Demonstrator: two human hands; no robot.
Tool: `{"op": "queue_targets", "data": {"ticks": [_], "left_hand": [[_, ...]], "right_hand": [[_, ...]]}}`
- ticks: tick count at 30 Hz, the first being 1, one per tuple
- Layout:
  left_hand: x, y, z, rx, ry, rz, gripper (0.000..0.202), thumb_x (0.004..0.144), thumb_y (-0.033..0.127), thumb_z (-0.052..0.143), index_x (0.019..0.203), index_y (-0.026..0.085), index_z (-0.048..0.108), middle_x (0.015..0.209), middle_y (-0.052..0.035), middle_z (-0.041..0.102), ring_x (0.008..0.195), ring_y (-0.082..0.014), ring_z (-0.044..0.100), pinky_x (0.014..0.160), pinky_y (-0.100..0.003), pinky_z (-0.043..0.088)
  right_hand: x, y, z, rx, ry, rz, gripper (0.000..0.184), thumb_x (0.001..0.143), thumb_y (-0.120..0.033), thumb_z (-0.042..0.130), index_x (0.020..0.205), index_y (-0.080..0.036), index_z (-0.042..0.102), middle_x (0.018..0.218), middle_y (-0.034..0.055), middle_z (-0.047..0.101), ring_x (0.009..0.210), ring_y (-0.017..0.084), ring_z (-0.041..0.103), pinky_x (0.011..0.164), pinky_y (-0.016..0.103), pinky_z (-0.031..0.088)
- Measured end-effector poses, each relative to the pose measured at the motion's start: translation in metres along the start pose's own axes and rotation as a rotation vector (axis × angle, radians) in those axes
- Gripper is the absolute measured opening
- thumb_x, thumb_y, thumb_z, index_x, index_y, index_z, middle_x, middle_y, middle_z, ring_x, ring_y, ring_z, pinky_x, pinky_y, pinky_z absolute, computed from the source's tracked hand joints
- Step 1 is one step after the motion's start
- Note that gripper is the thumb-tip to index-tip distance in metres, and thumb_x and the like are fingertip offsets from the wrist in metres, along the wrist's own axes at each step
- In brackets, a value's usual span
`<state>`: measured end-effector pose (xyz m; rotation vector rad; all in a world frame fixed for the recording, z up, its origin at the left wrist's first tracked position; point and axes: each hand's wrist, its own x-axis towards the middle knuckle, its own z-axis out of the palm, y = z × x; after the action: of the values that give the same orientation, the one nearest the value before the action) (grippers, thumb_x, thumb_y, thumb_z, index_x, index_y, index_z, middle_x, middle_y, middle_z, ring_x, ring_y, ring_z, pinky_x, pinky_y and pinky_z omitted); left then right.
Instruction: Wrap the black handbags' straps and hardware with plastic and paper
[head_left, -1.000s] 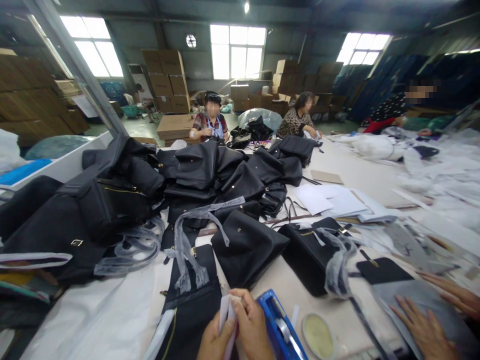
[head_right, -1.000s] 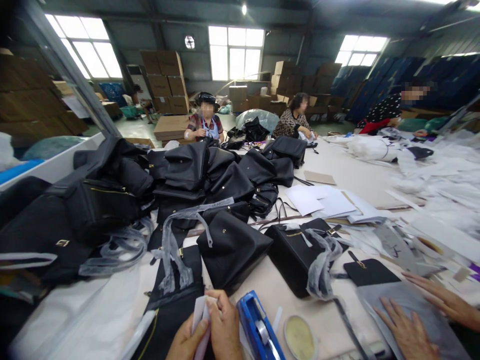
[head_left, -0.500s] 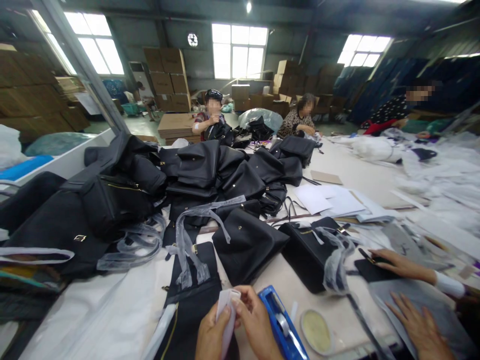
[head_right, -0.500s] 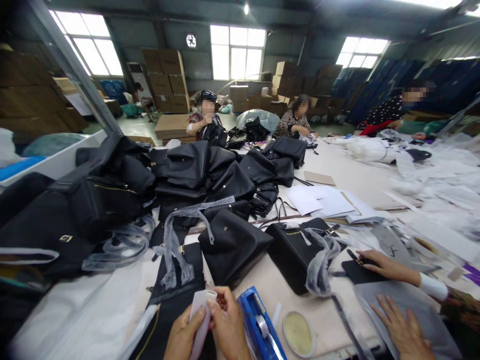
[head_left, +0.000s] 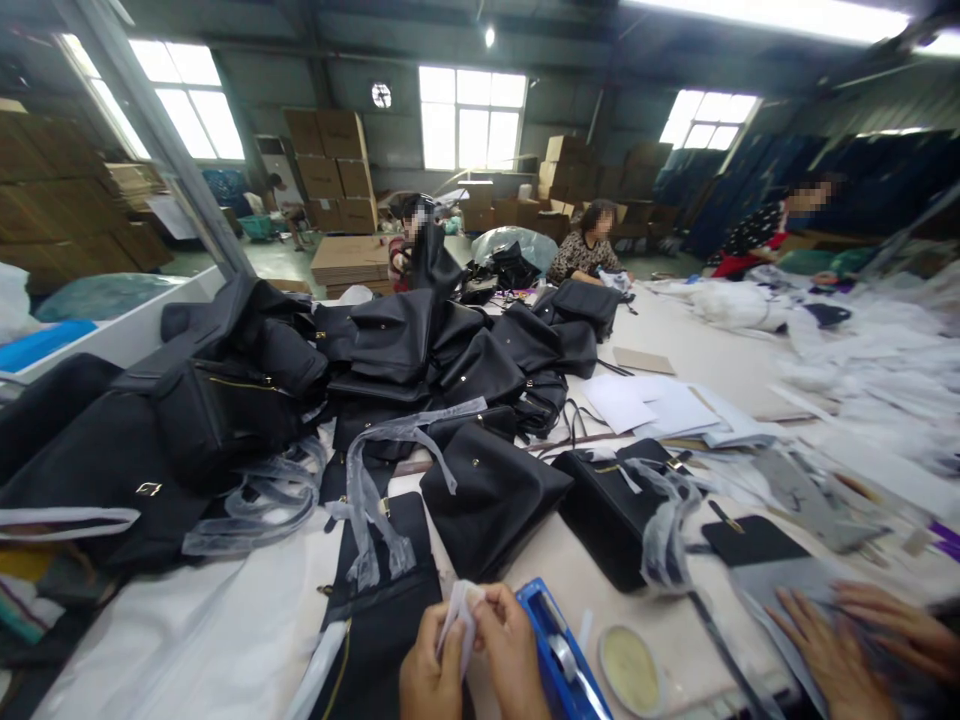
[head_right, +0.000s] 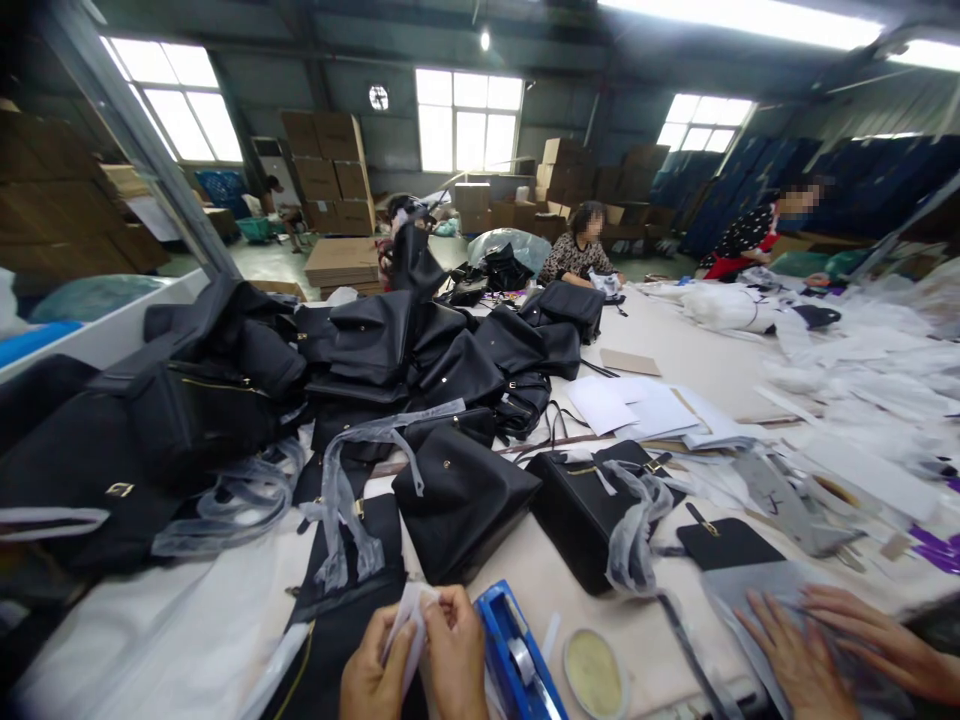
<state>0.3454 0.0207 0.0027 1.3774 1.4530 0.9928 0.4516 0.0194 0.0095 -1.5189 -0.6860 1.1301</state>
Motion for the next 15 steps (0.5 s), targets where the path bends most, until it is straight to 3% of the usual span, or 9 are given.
{"op": "queue_targets", "data": {"ticks": [8, 15], "left_hand": [[0.003, -0.017, 0.003, 0.284, -0.102, 0.394, 0.036, 0.092, 0.032, 0.039, 0.111, 0.020, 0.067, 0.111, -0.0121, 0.071, 0.102, -0.0249, 0.067, 0.083, -0.027, 0.054], [0.006, -0.027, 0.007, 0.558, -0.102, 0.566, 0.047, 0.086, 0.011, 0.033, 0.124, 0.018, 0.060, 0.119, -0.0144, 0.067, 0.106, -0.0244, 0.065, 0.081, -0.030, 0.057]], "right_hand": [[0.004, -0.004, -0.001, 0.189, 0.050, 0.094, 0.014, 0.070, -0.027, 0.060, 0.066, -0.017, 0.051, 0.051, -0.0056, 0.049, 0.046, 0.010, 0.047, 0.044, 0.020, 0.037], [0.005, -0.005, -0.007, 0.239, -0.032, 0.099, 0.037, 0.071, -0.050, 0.068, 0.070, -0.016, 0.054, 0.054, -0.0037, 0.053, 0.047, 0.011, 0.051, 0.048, 0.023, 0.041]]}}
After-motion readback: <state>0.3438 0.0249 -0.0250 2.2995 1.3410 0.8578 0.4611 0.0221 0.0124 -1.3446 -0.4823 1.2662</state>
